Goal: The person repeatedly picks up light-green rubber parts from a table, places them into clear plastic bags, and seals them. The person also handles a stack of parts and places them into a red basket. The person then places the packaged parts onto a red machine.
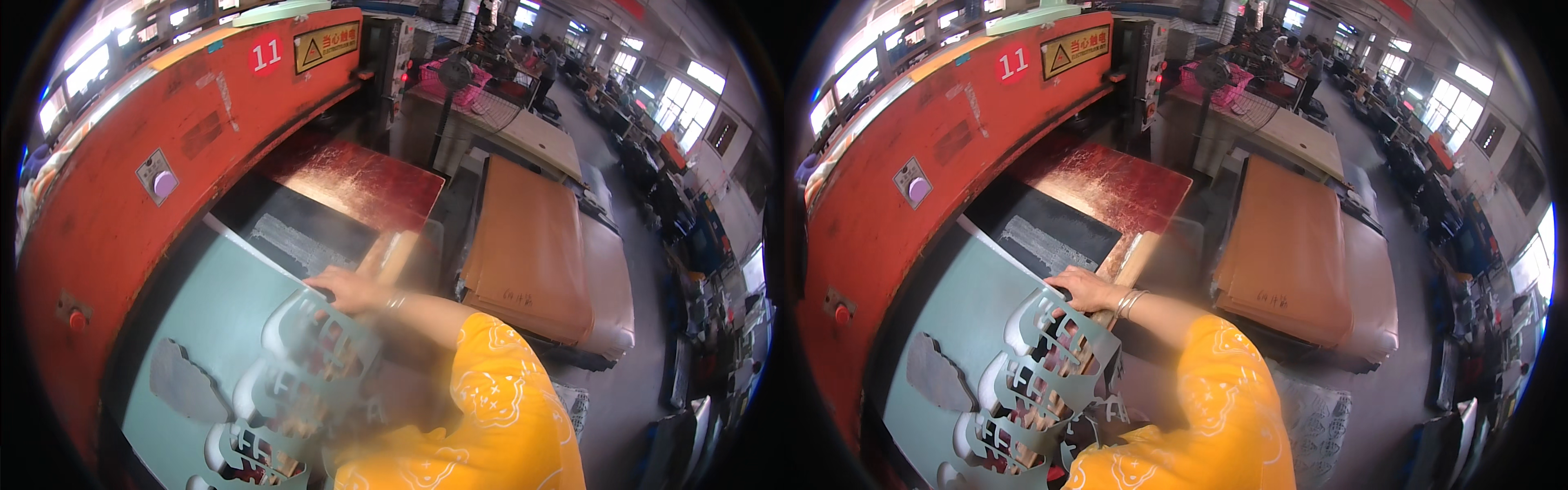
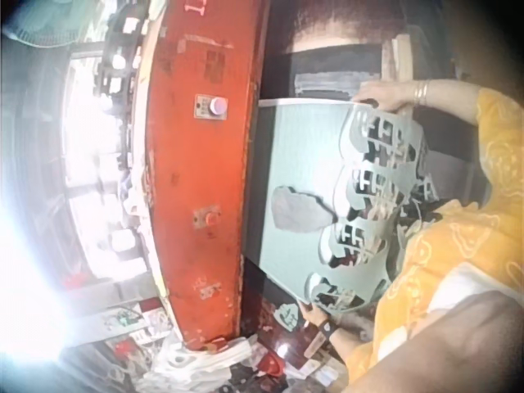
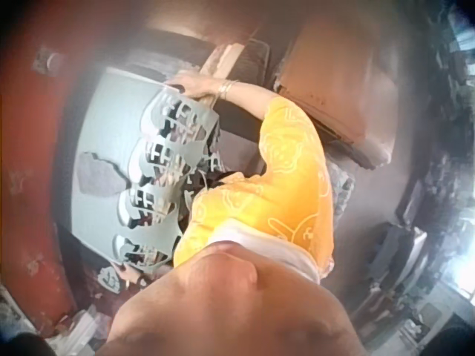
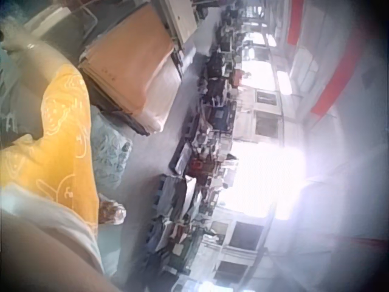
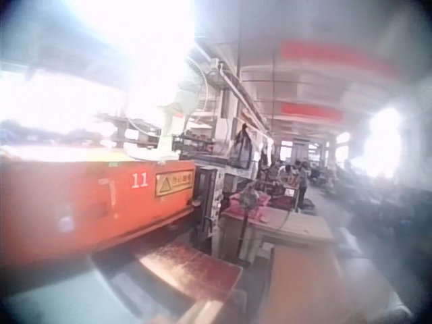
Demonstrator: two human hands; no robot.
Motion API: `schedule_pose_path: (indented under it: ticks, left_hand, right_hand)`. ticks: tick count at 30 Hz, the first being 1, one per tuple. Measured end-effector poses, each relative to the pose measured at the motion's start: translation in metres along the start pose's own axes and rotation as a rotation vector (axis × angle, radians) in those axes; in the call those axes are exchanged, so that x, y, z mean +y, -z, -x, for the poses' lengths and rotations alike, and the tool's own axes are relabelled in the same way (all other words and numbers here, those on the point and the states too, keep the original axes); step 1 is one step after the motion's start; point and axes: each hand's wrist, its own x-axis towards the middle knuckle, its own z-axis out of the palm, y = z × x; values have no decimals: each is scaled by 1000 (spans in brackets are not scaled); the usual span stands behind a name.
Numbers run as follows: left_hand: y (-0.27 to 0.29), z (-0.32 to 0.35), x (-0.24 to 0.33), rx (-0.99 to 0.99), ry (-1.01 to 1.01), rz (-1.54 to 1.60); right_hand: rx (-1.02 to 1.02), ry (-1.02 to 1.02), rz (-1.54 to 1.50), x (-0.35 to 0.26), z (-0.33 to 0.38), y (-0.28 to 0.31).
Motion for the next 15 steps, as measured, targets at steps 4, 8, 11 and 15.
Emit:
schedule_pose_path:
  ticks: [4, 8, 11, 15]
  left_hand:
    - [-17, -5, -2, 31, -12, -38]
    - [-29, -19, -2, 55, -30, -49]
    - [-37, -31, -12, 59, -54, -47]
    - [-28, -36, -49, 58, -51, -22]
  right_hand:
    - [14, 89, 95, 17, -10, -7]
    - [163, 222, 219, 27, -21, -18]
    - [203, 242, 218, 29, -24, -19]
    - [56, 35, 171, 23, -27, -15]
